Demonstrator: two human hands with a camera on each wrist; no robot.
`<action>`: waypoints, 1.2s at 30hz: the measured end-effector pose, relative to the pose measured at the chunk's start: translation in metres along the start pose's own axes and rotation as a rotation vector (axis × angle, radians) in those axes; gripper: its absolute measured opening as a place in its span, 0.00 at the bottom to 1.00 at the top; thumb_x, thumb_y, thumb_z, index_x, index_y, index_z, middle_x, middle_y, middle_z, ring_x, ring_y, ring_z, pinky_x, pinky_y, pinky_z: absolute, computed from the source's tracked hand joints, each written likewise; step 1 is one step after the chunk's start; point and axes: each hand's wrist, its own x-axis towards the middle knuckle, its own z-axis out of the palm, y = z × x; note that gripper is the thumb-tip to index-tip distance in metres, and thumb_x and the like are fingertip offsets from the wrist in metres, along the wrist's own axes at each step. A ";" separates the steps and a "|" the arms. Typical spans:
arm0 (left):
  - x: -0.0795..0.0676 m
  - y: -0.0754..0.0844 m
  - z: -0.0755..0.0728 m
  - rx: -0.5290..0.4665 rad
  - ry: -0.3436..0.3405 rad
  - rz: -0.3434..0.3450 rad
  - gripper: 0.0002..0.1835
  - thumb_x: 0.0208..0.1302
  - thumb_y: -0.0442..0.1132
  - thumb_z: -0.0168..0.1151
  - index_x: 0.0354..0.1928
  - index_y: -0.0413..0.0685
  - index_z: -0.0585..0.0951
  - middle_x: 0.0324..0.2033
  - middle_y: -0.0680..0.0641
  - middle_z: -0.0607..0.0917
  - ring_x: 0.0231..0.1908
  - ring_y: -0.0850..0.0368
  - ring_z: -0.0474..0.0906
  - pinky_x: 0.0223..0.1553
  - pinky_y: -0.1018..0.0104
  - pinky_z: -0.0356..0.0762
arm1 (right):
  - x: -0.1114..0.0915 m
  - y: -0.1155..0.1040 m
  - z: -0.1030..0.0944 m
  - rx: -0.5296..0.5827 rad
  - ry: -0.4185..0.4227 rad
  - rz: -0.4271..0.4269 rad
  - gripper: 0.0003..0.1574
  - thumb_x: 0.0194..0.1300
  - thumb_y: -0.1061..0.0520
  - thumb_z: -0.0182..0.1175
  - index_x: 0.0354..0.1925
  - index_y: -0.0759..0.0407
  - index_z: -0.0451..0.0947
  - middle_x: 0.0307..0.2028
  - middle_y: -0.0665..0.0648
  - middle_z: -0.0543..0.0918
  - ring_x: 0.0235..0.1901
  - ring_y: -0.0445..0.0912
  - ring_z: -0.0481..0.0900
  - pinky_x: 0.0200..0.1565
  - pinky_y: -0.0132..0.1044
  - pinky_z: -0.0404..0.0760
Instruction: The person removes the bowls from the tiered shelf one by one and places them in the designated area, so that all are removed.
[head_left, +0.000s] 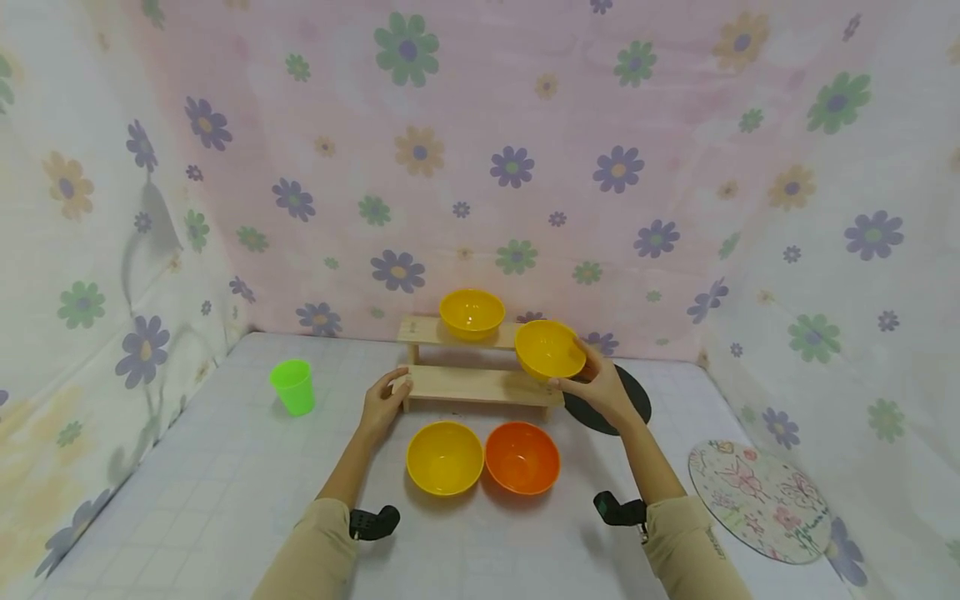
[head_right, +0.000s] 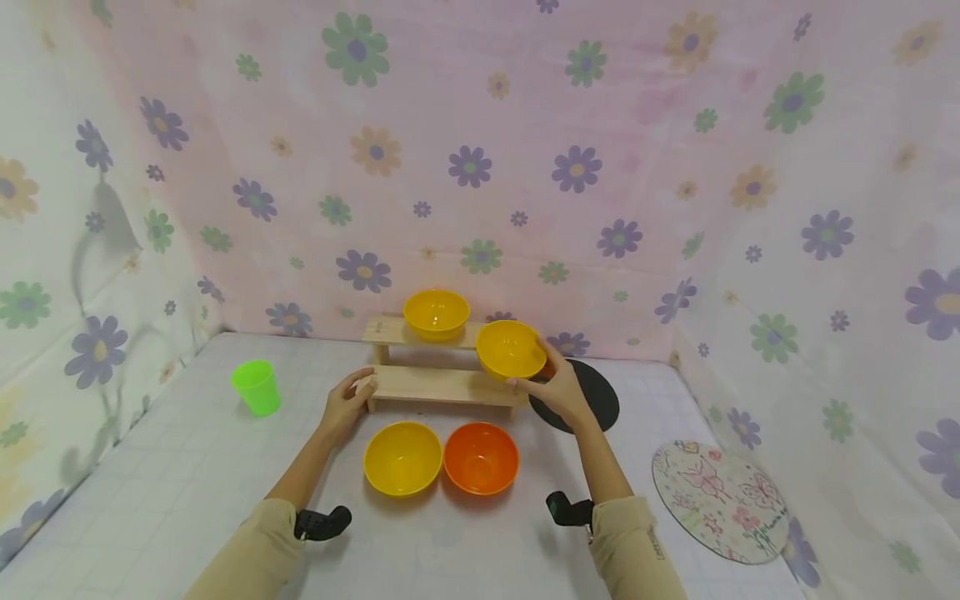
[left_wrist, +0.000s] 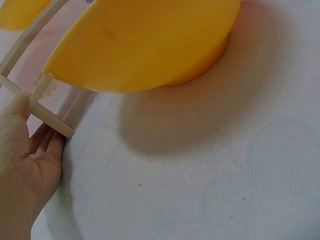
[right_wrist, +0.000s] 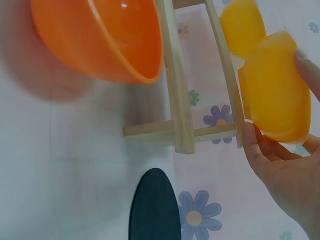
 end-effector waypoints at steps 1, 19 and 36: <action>-0.002 0.003 0.000 -0.007 -0.006 -0.003 0.23 0.66 0.38 0.57 0.61 0.38 0.71 0.61 0.33 0.70 0.52 0.47 0.71 0.43 0.70 0.71 | -0.003 0.001 0.000 -0.011 -0.002 -0.002 0.54 0.57 0.56 0.67 0.72 0.63 0.47 0.69 0.67 0.58 0.60 0.61 0.67 0.59 0.51 0.67; 0.006 -0.010 0.000 0.006 0.006 0.000 0.22 0.66 0.39 0.57 0.61 0.42 0.72 0.62 0.36 0.70 0.54 0.46 0.70 0.48 0.68 0.70 | -0.044 0.013 -0.002 0.054 0.005 0.003 0.54 0.55 0.61 0.68 0.72 0.63 0.49 0.67 0.69 0.59 0.57 0.64 0.69 0.48 0.26 0.74; -0.001 0.003 -0.001 -0.030 -0.007 0.008 0.22 0.66 0.35 0.56 0.61 0.37 0.71 0.61 0.34 0.70 0.43 0.57 0.70 0.42 0.71 0.70 | -0.077 0.029 -0.010 0.032 0.042 0.062 0.54 0.54 0.62 0.68 0.71 0.64 0.50 0.67 0.70 0.59 0.56 0.64 0.69 0.48 0.26 0.74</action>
